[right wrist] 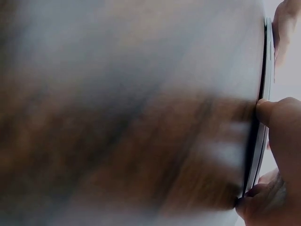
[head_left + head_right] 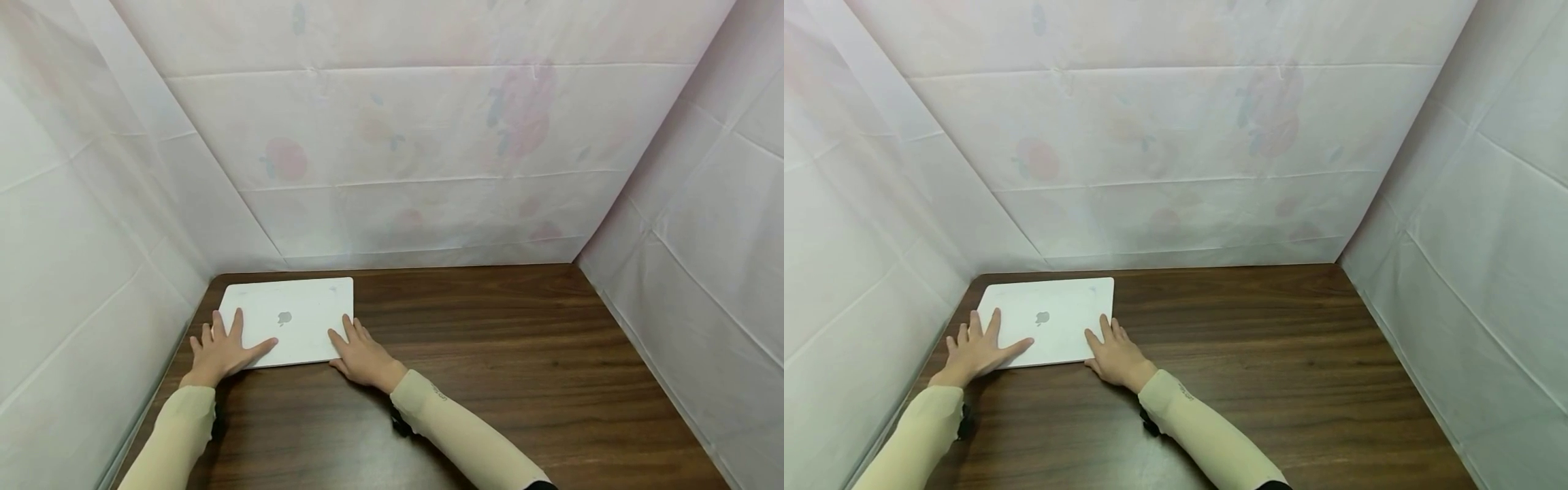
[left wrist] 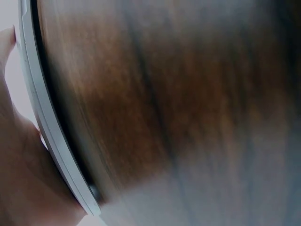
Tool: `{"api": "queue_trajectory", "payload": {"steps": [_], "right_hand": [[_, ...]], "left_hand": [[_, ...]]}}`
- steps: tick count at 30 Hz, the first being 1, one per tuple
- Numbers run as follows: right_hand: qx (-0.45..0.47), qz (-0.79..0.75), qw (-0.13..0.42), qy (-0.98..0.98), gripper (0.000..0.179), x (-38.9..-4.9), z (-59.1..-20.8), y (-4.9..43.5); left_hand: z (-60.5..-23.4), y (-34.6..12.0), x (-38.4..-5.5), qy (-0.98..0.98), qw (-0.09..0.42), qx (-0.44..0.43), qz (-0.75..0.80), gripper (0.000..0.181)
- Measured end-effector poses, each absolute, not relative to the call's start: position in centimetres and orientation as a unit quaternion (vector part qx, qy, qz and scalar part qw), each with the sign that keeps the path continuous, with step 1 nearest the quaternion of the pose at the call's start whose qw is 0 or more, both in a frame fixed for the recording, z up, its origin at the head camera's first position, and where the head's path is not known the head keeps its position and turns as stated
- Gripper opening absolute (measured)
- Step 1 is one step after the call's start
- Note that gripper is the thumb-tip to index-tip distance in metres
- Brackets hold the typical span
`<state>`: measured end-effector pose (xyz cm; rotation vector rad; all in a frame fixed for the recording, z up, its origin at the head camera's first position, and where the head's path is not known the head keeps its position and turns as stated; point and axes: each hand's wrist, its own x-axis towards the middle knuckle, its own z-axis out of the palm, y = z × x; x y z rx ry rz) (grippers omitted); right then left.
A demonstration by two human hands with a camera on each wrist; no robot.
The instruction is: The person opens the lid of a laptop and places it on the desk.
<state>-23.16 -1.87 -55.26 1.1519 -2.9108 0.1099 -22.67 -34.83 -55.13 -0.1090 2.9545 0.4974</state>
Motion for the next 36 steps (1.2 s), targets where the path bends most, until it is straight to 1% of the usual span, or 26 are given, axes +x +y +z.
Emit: {"api": "queue_trajectory", "payload": {"steps": [12, 24, 30, 36], "right_hand": [[0.374, 0.049, 0.001, -0.926, 0.060, -23.0, -55.2, -1.1], [0.386, 0.050, 0.034, -0.920, 0.059, -23.1, -55.3, -0.8], [0.389, 0.054, 0.039, -0.919, 0.055, -23.0, -55.2, -0.9], [0.397, 0.055, 0.044, -0.915, 0.054, -22.9, -55.3, -0.8]], "left_hand": [[-55.4, -34.4, -22.3, 0.984, 0.064, -0.038, 0.159, 0.128], [-55.3, -33.9, -22.3, 0.983, 0.066, -0.038, 0.165, 0.128], [-55.3, -33.8, -22.2, 0.984, 0.065, -0.039, 0.164, 0.128], [-55.1, -33.4, -21.8, 0.982, 0.075, -0.040, 0.167, 0.128]]}}
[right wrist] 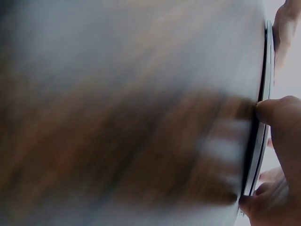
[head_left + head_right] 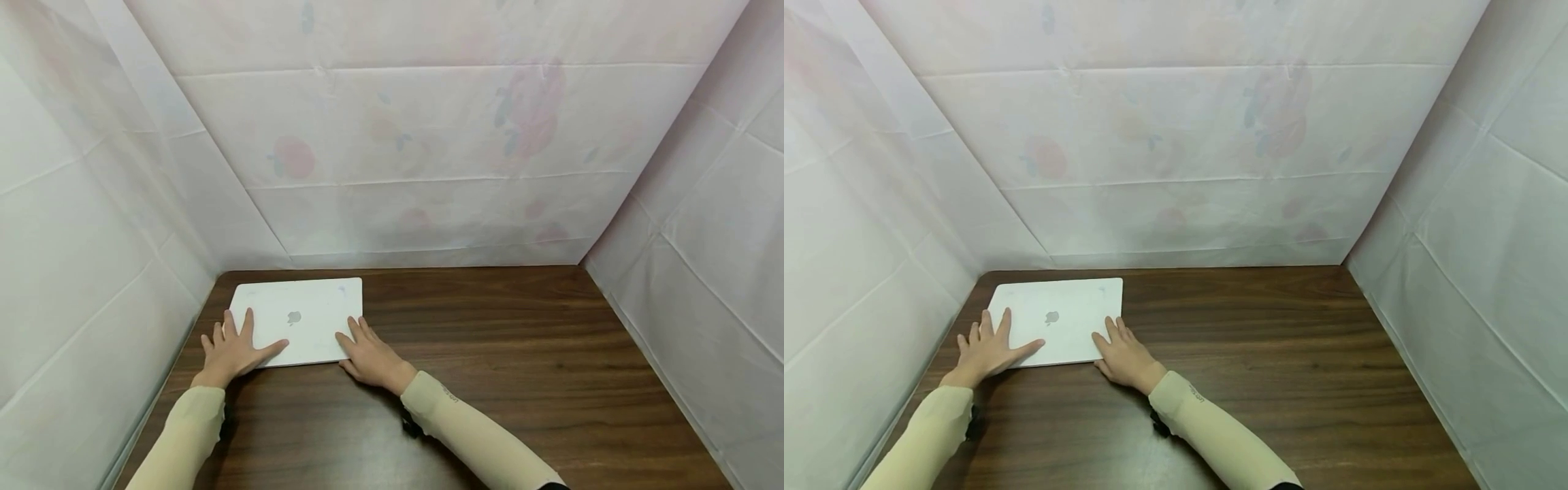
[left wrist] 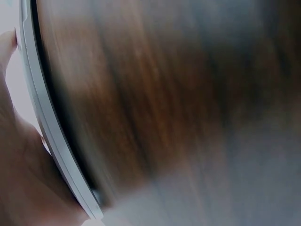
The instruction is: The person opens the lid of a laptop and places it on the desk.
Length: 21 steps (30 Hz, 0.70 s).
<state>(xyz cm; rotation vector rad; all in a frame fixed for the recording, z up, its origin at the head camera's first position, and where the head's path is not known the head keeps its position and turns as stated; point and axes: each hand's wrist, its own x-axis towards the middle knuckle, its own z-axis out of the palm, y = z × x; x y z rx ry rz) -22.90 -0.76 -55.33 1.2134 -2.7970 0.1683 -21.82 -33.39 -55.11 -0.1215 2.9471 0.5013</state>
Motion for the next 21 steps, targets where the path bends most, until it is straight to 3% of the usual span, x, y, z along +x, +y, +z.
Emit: {"api": "queue_trajectory", "payload": {"steps": [21], "right_hand": [[0.416, 0.056, 0.067, -0.905, 0.054, -22.4, -55.0, 0.6]], "left_hand": [[-55.1, -32.1, -21.2, 0.982, 0.065, -0.042, 0.171, 0.129]]}}
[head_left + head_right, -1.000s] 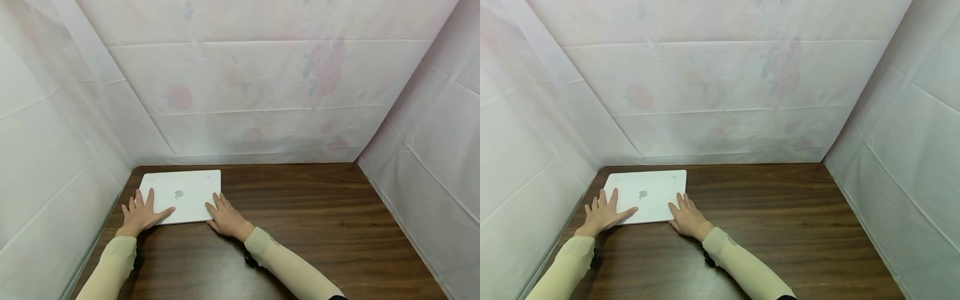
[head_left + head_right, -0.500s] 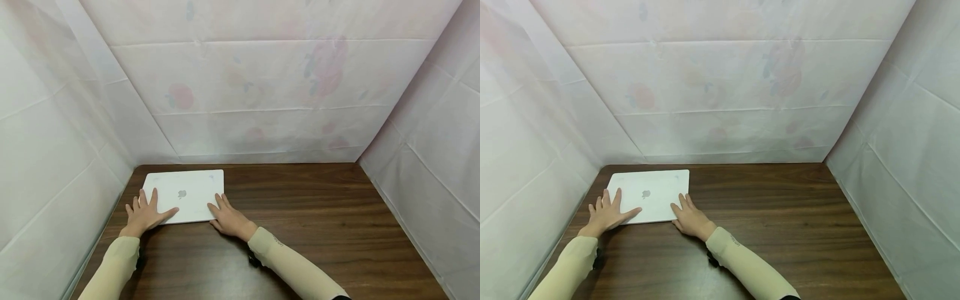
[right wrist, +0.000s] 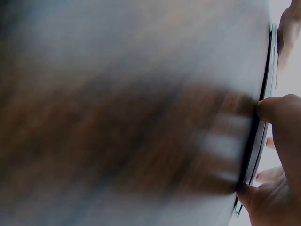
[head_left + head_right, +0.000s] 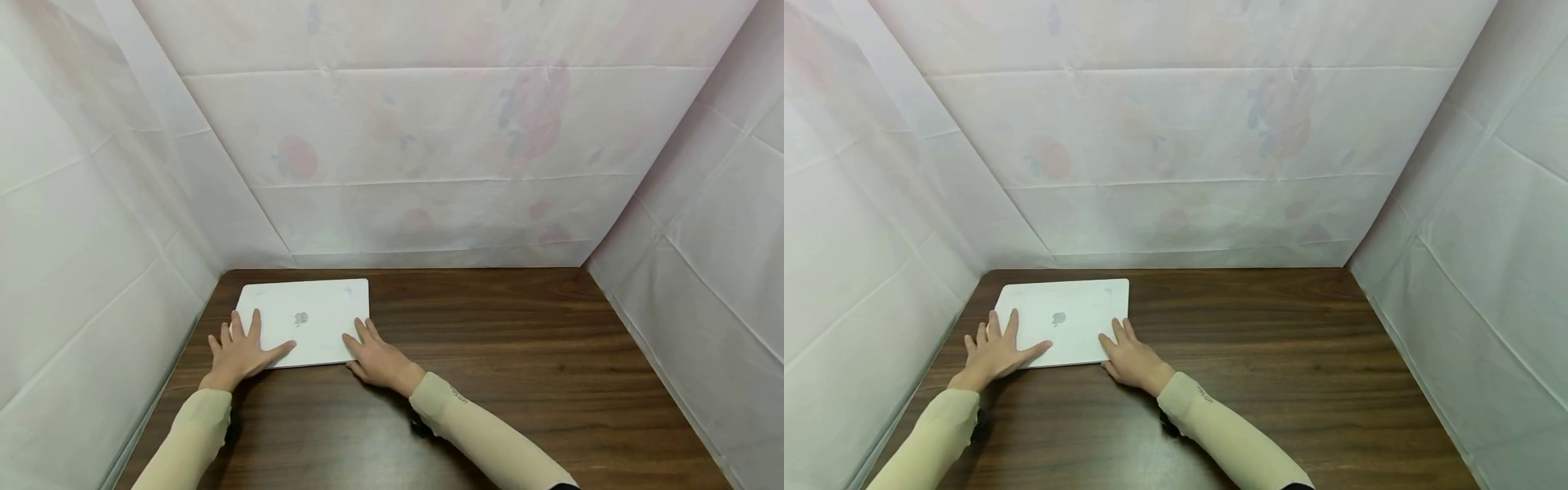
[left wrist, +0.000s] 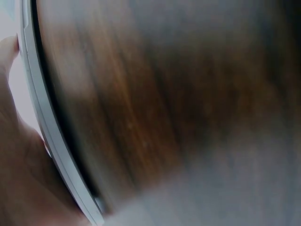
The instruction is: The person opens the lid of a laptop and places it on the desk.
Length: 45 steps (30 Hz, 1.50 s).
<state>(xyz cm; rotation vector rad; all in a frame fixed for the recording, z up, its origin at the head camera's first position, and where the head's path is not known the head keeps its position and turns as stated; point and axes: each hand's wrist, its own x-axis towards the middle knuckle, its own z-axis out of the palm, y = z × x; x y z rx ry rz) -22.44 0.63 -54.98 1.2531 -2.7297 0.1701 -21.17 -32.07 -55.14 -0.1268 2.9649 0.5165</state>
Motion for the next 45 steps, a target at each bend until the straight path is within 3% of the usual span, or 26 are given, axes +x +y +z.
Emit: {"api": "queue_trajectory", "payload": {"steps": [13, 25, 45], "right_hand": [[0.443, 0.022, 0.130, -0.887, 0.053, -22.6, -55.2, 1.6], [0.417, -0.002, 0.048, -0.908, 0.057, -22.4, -54.7, 2.8], [0.421, 0.012, 0.026, -0.907, 0.063, -22.1, -54.5, 4.0]], "left_hand": [[-55.5, -31.4, -20.9, 0.983, 0.055, -0.043, 0.172, 0.130], [-55.5, -30.5, -20.5, 0.984, 0.049, -0.038, 0.168, 0.130], [-55.6, -29.5, -20.0, 0.984, 0.053, -0.040, 0.165, 0.132]]}}
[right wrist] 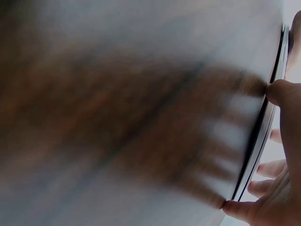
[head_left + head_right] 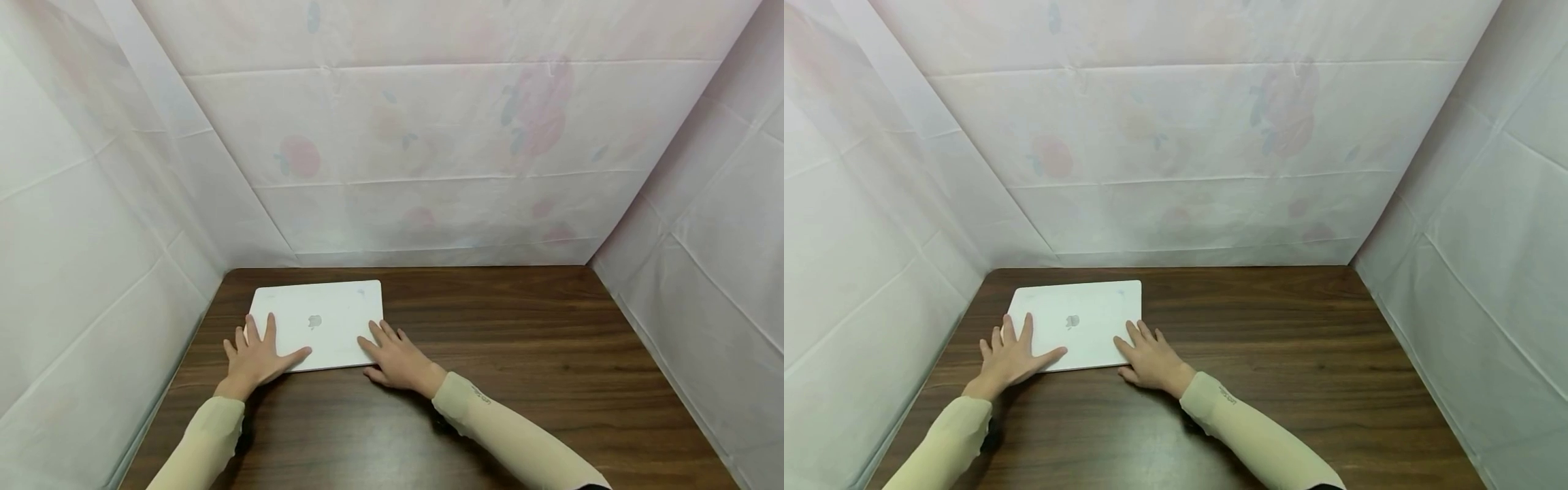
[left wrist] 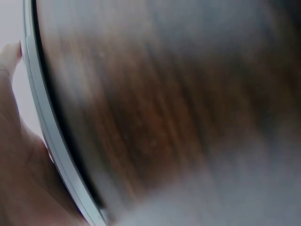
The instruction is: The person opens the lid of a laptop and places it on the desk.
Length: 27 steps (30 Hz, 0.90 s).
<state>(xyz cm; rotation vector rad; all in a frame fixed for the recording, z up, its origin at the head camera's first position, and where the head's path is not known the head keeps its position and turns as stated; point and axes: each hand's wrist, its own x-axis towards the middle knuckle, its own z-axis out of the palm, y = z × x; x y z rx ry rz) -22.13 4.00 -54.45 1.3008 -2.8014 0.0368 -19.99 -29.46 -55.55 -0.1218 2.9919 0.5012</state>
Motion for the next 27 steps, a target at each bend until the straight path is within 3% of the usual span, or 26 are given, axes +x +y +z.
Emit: {"api": "queue_trajectory", "payload": {"steps": [9, 27], "right_hand": [[0.420, 0.020, 0.013, -0.907, 0.073, -22.0, -54.6, 4.6], [0.421, 0.026, 0.026, -0.906, 0.074, -21.3, -54.8, 6.0]], "left_hand": [[-55.5, -28.8, -19.8, 0.986, 0.050, -0.037, 0.153, 0.134], [-55.2, -27.3, -19.3, 0.986, 0.047, -0.033, 0.157, 0.135]]}}
